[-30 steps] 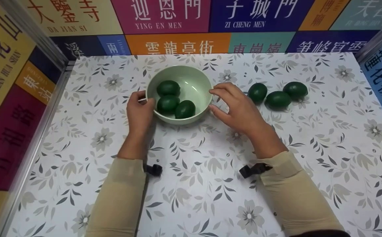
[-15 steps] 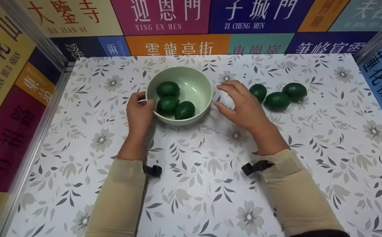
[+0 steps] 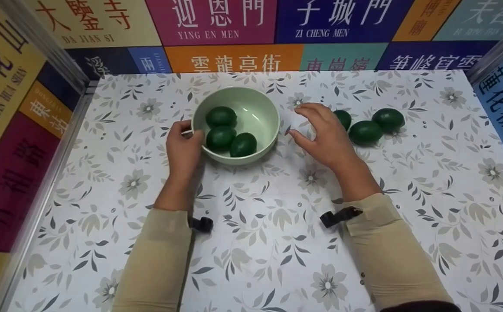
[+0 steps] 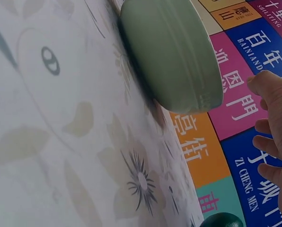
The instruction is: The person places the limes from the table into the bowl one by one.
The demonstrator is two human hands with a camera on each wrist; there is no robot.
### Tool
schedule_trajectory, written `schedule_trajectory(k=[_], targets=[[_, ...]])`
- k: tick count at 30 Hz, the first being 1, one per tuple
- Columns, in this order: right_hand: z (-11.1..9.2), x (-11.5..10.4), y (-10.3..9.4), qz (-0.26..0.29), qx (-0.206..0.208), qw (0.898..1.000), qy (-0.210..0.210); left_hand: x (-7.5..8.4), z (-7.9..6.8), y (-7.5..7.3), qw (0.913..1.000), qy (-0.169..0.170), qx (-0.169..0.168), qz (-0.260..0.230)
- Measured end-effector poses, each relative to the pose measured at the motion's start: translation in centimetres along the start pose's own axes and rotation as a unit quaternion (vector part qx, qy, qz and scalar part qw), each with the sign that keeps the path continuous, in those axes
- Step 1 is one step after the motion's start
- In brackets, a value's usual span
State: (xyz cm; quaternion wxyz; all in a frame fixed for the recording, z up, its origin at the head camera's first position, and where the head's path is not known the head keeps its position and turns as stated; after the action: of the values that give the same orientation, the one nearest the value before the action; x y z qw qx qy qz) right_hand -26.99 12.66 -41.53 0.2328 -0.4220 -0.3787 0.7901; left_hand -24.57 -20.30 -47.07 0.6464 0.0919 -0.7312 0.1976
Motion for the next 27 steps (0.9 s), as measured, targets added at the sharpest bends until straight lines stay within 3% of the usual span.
schedule_trajectory(k=[8, 16, 27], targets=[[-0.1, 1.2, 0.1, -0.002, 0.016, 1.0, 0.011, 0.1, -0.1, 0.0, 0.9999, 0.0, 0.0, -0.012], [0.0, 2.1, 0.3, -0.018, 0.036, 0.999, -0.008, 0.2, -0.1, 0.0, 0.9999, 0.005, 0.005, -0.015], [-0.3, 3.9, 0.7, -0.015, 0.01, 0.998, 0.055, 0.3, 0.0, -0.2, 0.9997, 0.022, 0.002, 0.009]])
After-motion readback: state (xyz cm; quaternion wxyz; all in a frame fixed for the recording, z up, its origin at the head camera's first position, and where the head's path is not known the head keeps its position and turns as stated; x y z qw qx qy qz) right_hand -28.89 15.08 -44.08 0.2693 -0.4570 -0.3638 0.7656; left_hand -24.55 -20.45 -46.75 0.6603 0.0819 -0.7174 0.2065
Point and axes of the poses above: each hand's wrist, its own z-axis towards the middle knuckle, its own y-axis out of the palm, x = y × z, the point moved 6 cm from there along z, towards the middle knuckle, and after that the axes turned 3 degrees about -x, right-handed, at the moved point
